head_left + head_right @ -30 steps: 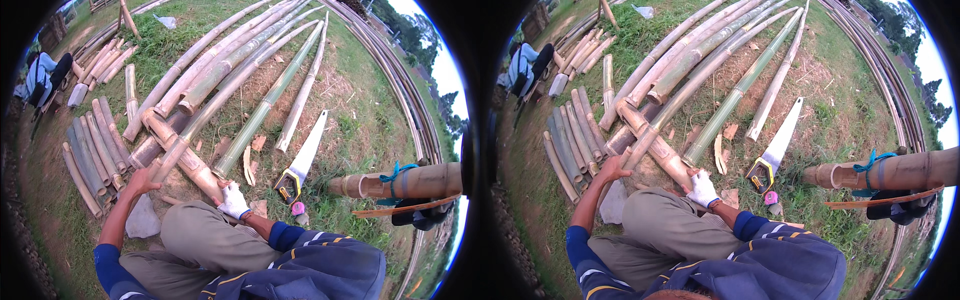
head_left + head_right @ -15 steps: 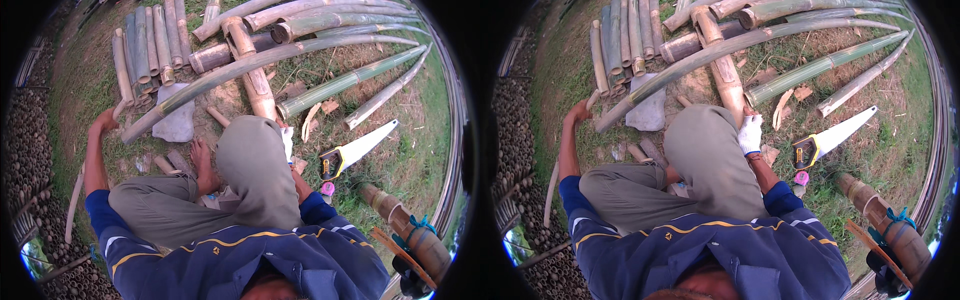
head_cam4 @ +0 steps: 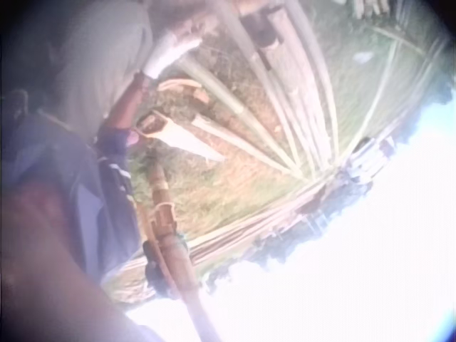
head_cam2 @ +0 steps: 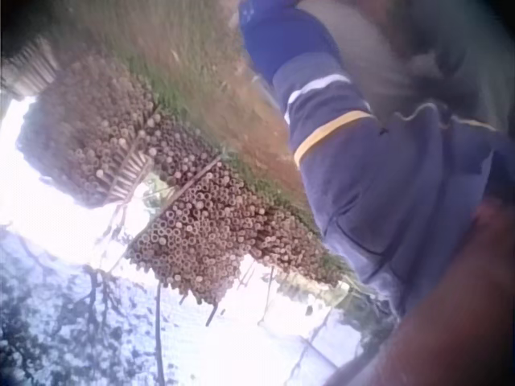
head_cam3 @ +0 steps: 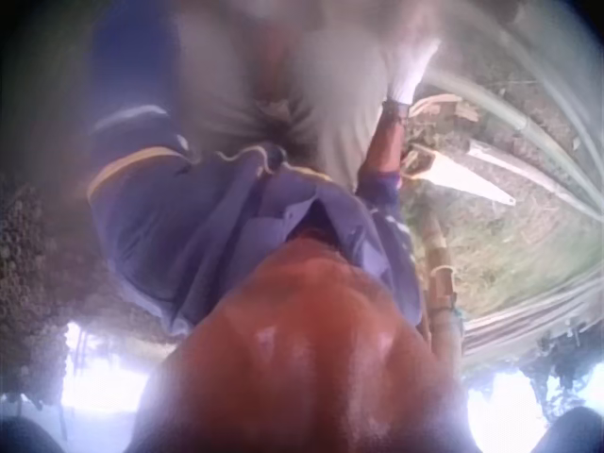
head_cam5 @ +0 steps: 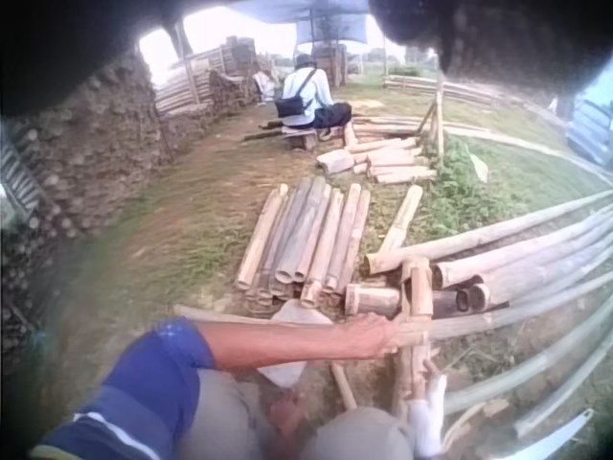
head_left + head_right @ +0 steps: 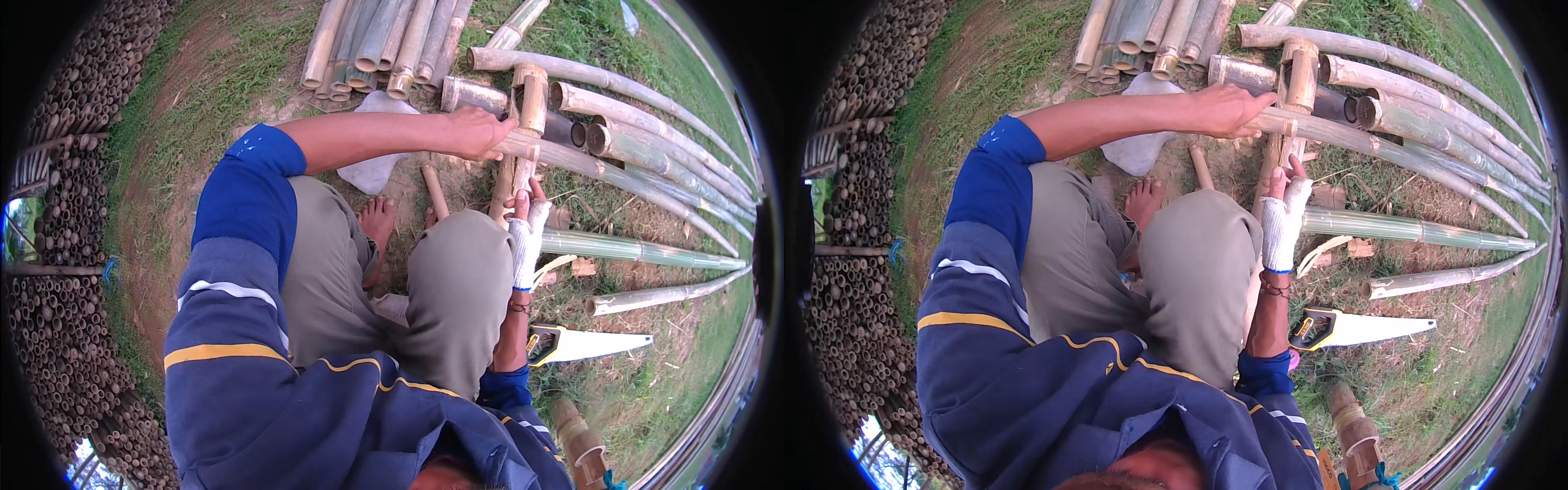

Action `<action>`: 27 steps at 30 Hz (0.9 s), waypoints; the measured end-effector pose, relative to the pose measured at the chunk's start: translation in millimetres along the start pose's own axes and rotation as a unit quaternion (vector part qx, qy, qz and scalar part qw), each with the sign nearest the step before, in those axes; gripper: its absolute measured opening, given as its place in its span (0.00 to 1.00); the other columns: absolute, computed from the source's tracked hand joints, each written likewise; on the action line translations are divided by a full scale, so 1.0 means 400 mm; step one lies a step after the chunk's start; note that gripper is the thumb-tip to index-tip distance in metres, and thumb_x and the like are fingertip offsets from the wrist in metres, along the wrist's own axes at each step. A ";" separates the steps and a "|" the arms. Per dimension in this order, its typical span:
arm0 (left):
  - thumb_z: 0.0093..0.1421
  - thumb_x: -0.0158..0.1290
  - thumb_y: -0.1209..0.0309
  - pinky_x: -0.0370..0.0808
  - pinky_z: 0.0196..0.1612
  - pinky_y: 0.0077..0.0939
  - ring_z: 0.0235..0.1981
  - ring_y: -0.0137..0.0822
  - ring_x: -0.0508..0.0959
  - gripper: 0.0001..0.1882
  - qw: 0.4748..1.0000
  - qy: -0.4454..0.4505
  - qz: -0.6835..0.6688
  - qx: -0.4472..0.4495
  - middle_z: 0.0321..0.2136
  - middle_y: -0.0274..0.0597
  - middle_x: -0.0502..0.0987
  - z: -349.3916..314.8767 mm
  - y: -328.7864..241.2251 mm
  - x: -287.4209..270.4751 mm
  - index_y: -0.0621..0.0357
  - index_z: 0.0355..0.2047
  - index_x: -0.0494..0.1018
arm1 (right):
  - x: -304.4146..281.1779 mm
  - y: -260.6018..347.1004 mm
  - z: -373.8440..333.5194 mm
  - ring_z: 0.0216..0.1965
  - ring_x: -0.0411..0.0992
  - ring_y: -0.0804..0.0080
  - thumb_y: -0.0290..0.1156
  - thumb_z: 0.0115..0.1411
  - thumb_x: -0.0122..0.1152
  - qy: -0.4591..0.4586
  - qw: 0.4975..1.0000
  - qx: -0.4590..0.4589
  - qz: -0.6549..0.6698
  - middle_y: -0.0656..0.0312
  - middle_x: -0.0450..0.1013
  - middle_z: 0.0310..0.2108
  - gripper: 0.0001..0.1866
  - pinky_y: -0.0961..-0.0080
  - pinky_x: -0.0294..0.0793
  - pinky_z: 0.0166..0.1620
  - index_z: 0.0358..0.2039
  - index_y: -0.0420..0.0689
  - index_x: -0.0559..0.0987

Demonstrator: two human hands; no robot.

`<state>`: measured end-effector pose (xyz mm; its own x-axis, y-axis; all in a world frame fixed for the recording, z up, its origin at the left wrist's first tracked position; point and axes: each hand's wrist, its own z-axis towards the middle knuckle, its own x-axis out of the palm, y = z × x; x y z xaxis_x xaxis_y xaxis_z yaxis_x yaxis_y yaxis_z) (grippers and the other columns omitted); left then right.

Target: The person sits on the ground and uses a hand saw to cut bamboo poles into shorter sections. They position each pole on a support, saw through it, and then move the cut pieces aside.

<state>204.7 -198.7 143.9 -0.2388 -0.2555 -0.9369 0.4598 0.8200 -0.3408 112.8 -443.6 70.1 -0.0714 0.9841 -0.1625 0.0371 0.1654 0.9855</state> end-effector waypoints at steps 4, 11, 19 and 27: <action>0.66 0.65 0.56 0.83 0.44 0.59 0.40 0.63 0.87 0.40 1.000 -0.016 -0.001 0.016 0.35 0.61 0.85 0.031 -0.066 0.038 0.65 0.69 0.62 | 0.011 0.088 0.140 0.42 0.77 0.72 0.43 0.79 0.59 0.013 0.957 0.075 0.278 0.61 0.74 0.49 0.23 0.73 0.79 0.43 0.66 0.43 0.73; 0.56 0.74 0.51 0.81 0.53 0.52 0.52 0.59 0.83 0.51 0.995 0.016 -0.029 0.094 0.51 0.58 0.81 -0.019 0.030 -0.002 0.57 0.73 0.64 | -0.055 -0.006 0.282 0.38 0.74 0.72 0.35 0.79 0.59 0.001 0.946 0.054 0.321 0.62 0.73 0.42 0.12 0.72 0.82 0.42 0.56 0.43 0.74; 0.56 0.74 0.48 0.82 0.58 0.46 0.57 0.48 0.83 0.41 0.989 0.096 -0.113 -0.014 0.50 0.52 0.84 -0.171 0.360 -0.042 0.49 0.67 0.78 | -0.095 -0.118 0.427 0.35 0.76 0.72 0.34 0.78 0.57 0.030 0.980 0.101 0.169 0.58 0.73 0.44 0.17 0.75 0.85 0.42 0.62 0.42 0.73; 0.59 0.72 0.54 0.79 0.44 0.47 0.39 0.44 0.83 0.36 0.984 0.167 -0.035 -0.056 0.34 0.43 0.79 -0.221 0.338 -0.086 0.49 0.67 0.79 | -0.062 -0.115 0.451 0.45 0.78 0.71 0.33 0.76 0.59 0.019 0.992 0.086 0.095 0.55 0.74 0.55 0.20 0.75 0.87 0.45 0.63 0.39 0.73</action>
<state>199.4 -33.8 137.1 -0.5420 -0.1465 -0.8275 0.3404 0.8620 -0.3755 292.5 -463.9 20.1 -0.0844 0.9960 0.0301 0.2225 -0.0106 0.9749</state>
